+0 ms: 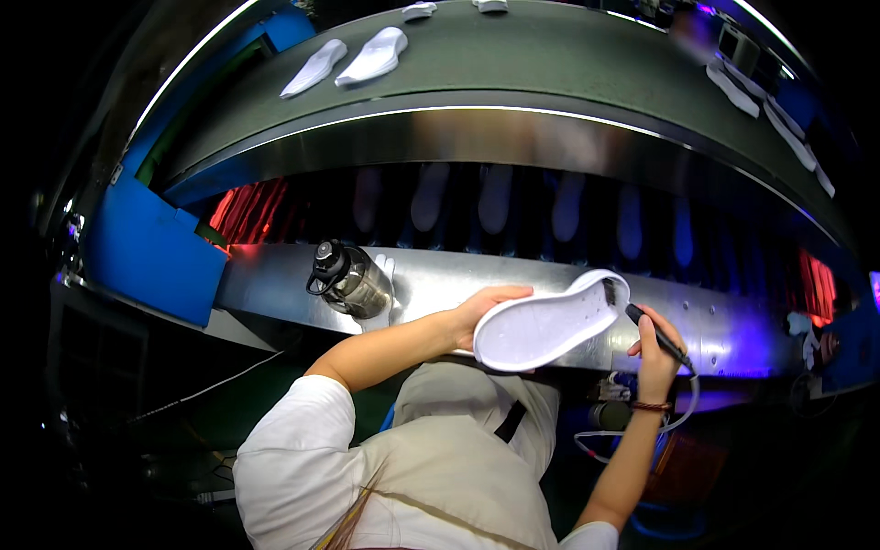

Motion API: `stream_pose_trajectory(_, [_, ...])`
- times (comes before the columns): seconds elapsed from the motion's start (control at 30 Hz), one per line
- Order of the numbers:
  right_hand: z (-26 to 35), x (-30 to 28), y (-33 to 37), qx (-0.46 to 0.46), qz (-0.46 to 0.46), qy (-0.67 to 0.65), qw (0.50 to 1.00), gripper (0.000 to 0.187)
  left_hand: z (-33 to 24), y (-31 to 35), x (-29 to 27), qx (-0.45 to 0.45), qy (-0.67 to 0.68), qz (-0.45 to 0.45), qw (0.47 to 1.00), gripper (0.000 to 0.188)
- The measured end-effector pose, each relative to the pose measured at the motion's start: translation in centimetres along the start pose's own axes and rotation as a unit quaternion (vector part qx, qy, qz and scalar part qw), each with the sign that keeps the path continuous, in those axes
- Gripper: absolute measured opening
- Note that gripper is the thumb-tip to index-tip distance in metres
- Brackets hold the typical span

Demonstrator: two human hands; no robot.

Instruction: The person uses a brush to apply a liquid substance to the edges and bottom surface of a shoe sole. The person picks up a sole from a conveyor belt, paints the perimeter and parts of the base by hand, and then places the sole back onto the belt, repeating this with multiple soles.

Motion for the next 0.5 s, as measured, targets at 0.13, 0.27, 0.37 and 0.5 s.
stream_pose_trajectory(0.13, [0.2, 4.1, 4.7, -0.130, 0.018, 0.049, 0.990, 0.019, -1.3, -2.1, -1.9, 0.107, -0.024, -0.037, 0.993, 0.044])
stream_pose_trajectory(0.27, [-0.7, 0.8, 6.5, 0.026, 0.139, -0.343, 0.929, 0.023, -5.8, 2.9, 3.2, 0.252, -0.135, -0.056, 0.957, 0.044])
stream_pose_trajectory(0.37, [-4.6, -0.8, 5.6, 0.112, 0.001, -0.363, 0.925, 0.023, -12.4, 7.4, 9.4, 0.434, -0.170, -0.020, 0.884, 0.053])
stream_pose_trajectory(0.5, [-6.6, 1.9, 5.4, 0.173, 0.034, -0.327, 0.928, 0.021, -23.8, 7.2, 11.3, 0.497, 0.000, 0.154, 0.854, 0.054])
Point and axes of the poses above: each hand's wrist, its own y-axis away from the middle knuckle, its own x-axis out of the palm, z = x × y, the point moved 6 cm from there along -y, towards the middle knuckle, and after that the axes turned 9 degrees about -z, right-handed, at the moved point
